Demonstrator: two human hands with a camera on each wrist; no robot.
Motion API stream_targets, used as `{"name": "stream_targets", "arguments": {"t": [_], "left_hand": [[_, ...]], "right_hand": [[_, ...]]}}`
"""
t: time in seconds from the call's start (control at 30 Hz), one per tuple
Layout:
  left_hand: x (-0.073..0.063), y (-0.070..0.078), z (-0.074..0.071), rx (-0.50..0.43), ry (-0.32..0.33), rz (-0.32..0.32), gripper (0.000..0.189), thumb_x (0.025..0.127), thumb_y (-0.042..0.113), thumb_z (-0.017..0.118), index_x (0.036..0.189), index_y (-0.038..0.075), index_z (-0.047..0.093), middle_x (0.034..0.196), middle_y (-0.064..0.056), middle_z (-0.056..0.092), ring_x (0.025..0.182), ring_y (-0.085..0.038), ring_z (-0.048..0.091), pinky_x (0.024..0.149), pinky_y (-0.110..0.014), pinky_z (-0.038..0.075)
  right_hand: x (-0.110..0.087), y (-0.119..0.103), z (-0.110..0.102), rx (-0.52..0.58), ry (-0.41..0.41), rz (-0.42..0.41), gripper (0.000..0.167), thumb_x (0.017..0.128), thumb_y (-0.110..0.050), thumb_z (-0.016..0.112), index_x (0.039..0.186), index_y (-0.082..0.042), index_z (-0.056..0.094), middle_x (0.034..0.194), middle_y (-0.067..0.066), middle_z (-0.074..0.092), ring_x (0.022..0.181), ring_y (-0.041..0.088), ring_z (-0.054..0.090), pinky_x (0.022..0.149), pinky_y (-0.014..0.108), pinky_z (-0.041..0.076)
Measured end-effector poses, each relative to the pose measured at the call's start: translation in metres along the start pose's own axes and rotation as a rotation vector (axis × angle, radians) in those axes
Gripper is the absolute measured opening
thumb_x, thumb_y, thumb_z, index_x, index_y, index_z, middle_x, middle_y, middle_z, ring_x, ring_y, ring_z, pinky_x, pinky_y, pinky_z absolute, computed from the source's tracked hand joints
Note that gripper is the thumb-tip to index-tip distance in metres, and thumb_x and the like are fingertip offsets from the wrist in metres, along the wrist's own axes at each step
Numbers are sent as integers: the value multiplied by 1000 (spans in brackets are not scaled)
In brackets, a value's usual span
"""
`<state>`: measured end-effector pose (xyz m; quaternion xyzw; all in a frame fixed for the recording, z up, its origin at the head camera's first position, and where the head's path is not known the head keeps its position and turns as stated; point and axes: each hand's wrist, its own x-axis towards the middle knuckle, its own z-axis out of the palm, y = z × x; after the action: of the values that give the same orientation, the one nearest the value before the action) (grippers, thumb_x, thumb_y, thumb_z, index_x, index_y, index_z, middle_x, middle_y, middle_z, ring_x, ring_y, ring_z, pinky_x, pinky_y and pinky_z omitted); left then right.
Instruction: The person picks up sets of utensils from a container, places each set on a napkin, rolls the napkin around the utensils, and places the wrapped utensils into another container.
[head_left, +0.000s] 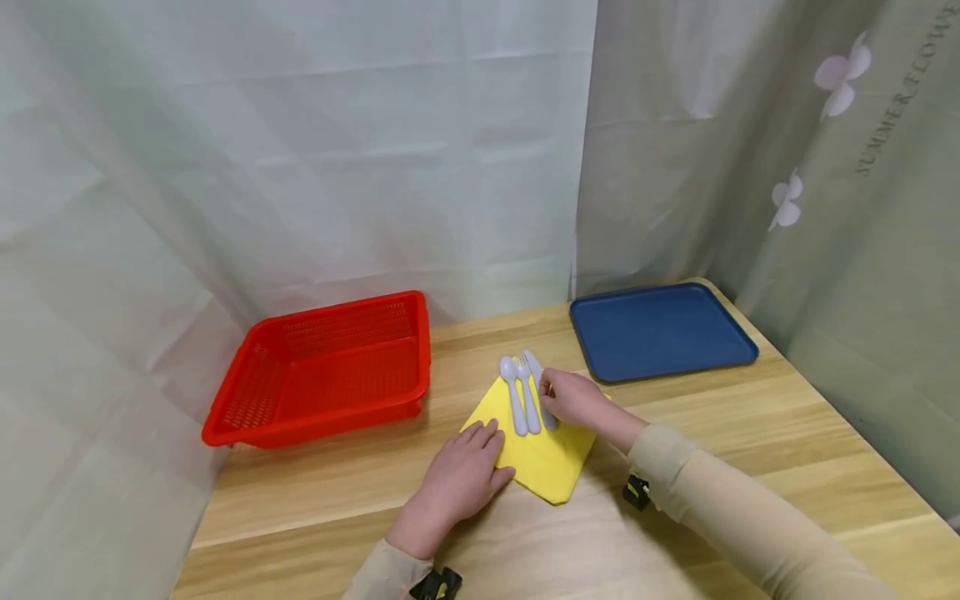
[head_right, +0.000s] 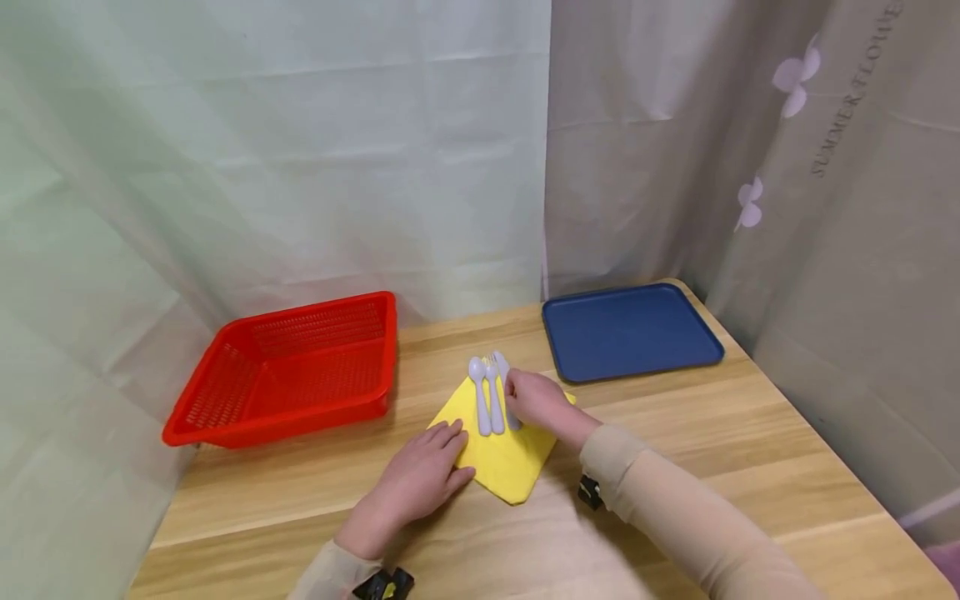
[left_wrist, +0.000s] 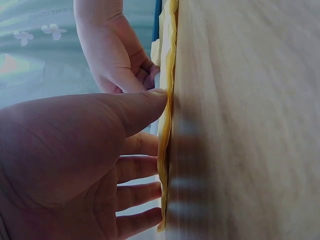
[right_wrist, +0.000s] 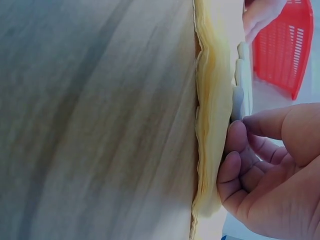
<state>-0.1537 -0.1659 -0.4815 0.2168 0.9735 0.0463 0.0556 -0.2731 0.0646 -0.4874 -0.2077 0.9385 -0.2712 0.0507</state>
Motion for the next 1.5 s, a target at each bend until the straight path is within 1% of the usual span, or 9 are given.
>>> {"name": "stream_targets", "arguments": {"t": [0.27,0.4,0.5,0.73,0.8,0.83,0.87,1.07,1.5], "left_hand": [[-2,3,-1,0,11,-2,63,110,45,68,157,4,60,166,-15,52,152,-38,49,122,-57,44],[-3,4,-1,3,14,5,63,110,45,69,156,4,60,165,-16,53,152,-38,50,122,-57,45],[-3,3,0,1,20,3,62,109,44,70,156,4,61,165,-16,53,151,-38,51,121,-57,45],[-3,0,1,-6,21,-7,63,110,45,69,156,3,61,165,-16,53,151,-39,50,122,-57,44],[-3,0,1,-7,25,-8,63,110,46,68,155,3,61,165,-16,53,151,-39,50,122,-57,44],[-3,-1,0,-9,27,-8,63,110,46,68,155,3,61,165,-16,53,152,-39,50,123,-57,44],[-3,-1,0,-11,28,-7,62,110,45,68,155,3,61,165,-16,53,151,-39,50,123,-57,44],[-3,0,-1,-1,49,10,63,109,44,70,155,2,60,167,-17,50,150,-39,51,122,-58,45],[-7,4,-2,16,127,29,68,110,48,68,160,4,56,168,-14,50,153,-39,49,124,-60,42]], "right_hand": [[22,42,34,-9,34,-79,10,103,-20,69,95,-18,62,79,-4,61,67,16,55,61,34,47],[23,47,40,-2,47,-90,12,102,-21,69,94,-21,61,77,-7,59,65,13,53,59,31,45],[12,28,26,22,26,-73,11,101,-15,70,94,-17,62,77,-3,60,66,17,55,61,34,47],[6,26,25,39,37,-75,11,101,-14,70,95,-16,61,78,-3,59,68,16,55,63,33,48],[-4,11,12,49,15,-52,10,101,-12,71,96,-14,63,79,-1,60,70,17,57,66,36,51],[-2,21,19,46,35,-88,8,102,-17,70,98,-15,64,80,-3,60,70,16,56,65,34,49],[-9,14,12,47,35,-95,6,102,-15,71,99,-12,65,81,-1,60,70,16,56,66,35,50],[-35,-3,-7,-65,83,-109,11,98,-12,77,106,-7,71,84,-2,60,73,15,56,66,36,52],[-71,4,-9,-302,135,-355,33,97,-20,88,125,-8,77,119,5,73,106,28,68,90,46,61]]}}
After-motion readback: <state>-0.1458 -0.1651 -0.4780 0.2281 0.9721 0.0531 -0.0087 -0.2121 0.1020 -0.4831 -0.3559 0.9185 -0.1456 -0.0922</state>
